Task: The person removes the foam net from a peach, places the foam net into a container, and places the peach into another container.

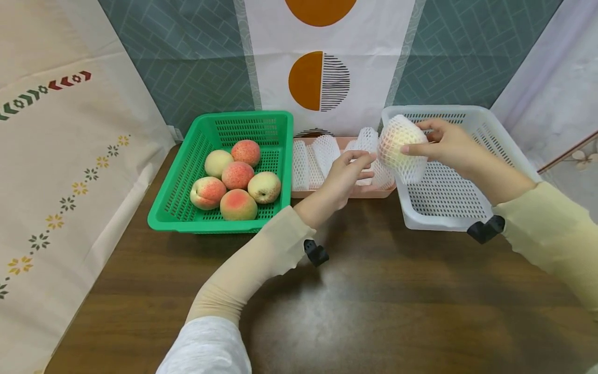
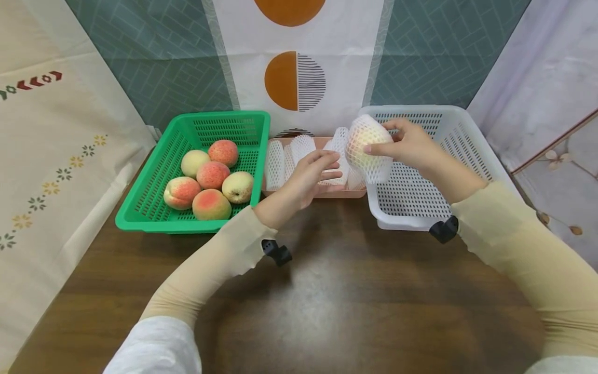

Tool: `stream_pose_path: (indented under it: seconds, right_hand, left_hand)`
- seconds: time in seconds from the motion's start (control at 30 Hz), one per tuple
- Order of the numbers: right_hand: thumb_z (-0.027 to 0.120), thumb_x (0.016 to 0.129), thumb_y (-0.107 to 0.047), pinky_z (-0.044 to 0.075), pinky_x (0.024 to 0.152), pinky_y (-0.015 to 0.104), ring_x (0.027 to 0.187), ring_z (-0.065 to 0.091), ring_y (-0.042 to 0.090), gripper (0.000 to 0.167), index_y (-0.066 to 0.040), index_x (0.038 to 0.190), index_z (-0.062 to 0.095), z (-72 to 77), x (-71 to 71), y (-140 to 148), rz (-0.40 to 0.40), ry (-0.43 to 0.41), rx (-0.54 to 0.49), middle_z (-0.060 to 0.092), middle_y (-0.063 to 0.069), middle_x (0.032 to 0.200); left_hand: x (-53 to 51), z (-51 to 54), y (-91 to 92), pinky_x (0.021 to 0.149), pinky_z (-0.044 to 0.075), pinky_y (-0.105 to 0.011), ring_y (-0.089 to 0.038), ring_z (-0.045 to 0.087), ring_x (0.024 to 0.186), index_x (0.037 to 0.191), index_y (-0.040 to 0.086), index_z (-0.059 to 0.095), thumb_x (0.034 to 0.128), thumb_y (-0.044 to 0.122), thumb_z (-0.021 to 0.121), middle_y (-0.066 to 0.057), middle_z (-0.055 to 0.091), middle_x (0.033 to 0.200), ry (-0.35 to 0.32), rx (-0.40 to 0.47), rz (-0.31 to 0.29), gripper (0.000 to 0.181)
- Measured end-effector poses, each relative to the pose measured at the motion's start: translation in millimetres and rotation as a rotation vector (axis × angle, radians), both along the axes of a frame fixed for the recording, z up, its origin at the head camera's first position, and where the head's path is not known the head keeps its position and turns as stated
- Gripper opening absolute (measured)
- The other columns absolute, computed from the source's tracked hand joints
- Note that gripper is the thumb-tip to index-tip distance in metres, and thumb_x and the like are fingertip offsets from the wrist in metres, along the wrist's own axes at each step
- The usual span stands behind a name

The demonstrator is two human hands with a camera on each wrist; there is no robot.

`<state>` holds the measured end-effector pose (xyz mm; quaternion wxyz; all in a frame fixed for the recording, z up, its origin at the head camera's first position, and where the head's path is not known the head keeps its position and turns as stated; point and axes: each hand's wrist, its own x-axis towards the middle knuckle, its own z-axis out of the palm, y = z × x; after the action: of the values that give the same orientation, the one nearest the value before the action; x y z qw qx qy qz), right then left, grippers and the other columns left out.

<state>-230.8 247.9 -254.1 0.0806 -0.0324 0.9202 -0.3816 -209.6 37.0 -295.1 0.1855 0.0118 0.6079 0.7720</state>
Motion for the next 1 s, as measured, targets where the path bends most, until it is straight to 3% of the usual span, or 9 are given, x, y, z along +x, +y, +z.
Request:
stream_pose_path:
  seconds: [0.1,0.23,0.4,0.63,0.8,0.9,1.0]
  right_hand:
    - [0.067,0.086,-0.039,0.048,0.087,0.039,0.108,0.051,0.033,0.077,-0.003,0.144,0.033,-0.7,4.5,-4.1,0.022,0.005,0.000,0.047,0.029,0.132]
    - [0.069,0.085,-0.036,0.048,0.084,0.031,0.111,0.051,0.031,0.073,-0.004,0.142,0.037,-3.7,10.1,-9.2,0.052,0.001,-0.011,0.049,0.027,0.133]
    - [0.073,0.084,-0.031,0.045,0.069,0.015,0.112,0.053,0.031,0.070,-0.003,0.139,0.040,-7.5,14.6,-14.6,0.085,0.028,-0.004,0.052,0.026,0.130]
    - [0.076,0.080,-0.026,0.048,0.067,0.015,0.102,0.057,0.026,0.067,-0.002,0.135,0.045,-12.4,16.9,-21.7,0.119,0.066,-0.020,0.057,0.024,0.124]
    - [0.078,0.079,-0.022,0.047,0.068,0.014,0.106,0.055,0.030,0.068,-0.001,0.134,0.045,-13.7,22.3,-27.6,0.160,0.095,-0.009,0.056,0.022,0.124]
    - [0.079,0.077,-0.021,0.052,0.076,0.023,0.106,0.056,0.033,0.069,0.001,0.134,0.046,-15.0,26.2,-31.7,0.199,0.124,0.015,0.056,0.021,0.124]
    - [0.080,0.076,-0.022,0.054,0.085,0.041,0.107,0.056,0.035,0.071,0.001,0.133,0.046,-17.1,29.8,-35.4,0.225,0.142,0.044,0.055,0.020,0.125]
  left_hand:
    - [0.5,0.9,0.2,0.089,0.052,-0.046,-0.036,0.051,0.121,0.131,0.003,0.044,0.0952,0.025,0.056,-0.012,0.048,0.128,0.000,-0.011,-0.022,0.044]
    - [0.8,1.0,1.4,0.087,0.053,-0.045,-0.029,0.055,0.110,0.132,0.003,0.043,0.0954,0.026,0.056,-0.012,0.050,0.124,-0.002,-0.025,-0.036,0.045]
    - [0.9,-1.9,1.7,0.085,0.054,-0.044,-0.023,0.058,0.096,0.130,0.003,0.042,0.0954,0.027,0.056,-0.010,0.053,0.113,-0.024,-0.041,-0.044,0.045]
    - [1.7,-6.0,-0.7,0.084,0.054,-0.040,-0.020,0.057,0.090,0.136,0.004,0.036,0.0952,0.028,0.057,-0.009,0.050,0.112,-0.054,-0.050,-0.063,0.052]
    - [3.6,-9.9,-4.0,0.085,0.054,-0.041,-0.022,0.059,0.091,0.137,0.004,0.033,0.0933,0.027,0.061,-0.011,0.053,0.110,-0.079,-0.074,-0.060,0.057]
    - [6.5,-13.7,-7.1,0.084,0.055,-0.042,-0.022,0.059,0.092,0.136,0.004,0.033,0.0928,0.029,0.062,-0.010,0.053,0.108,-0.088,-0.093,-0.059,0.057]
    - [10.0,-18.1,-10.5,0.083,0.055,-0.042,-0.024,0.058,0.093,0.136,0.004,0.033,0.0930,0.029,0.061,-0.011,0.053,0.109,-0.091,-0.098,-0.069,0.057]
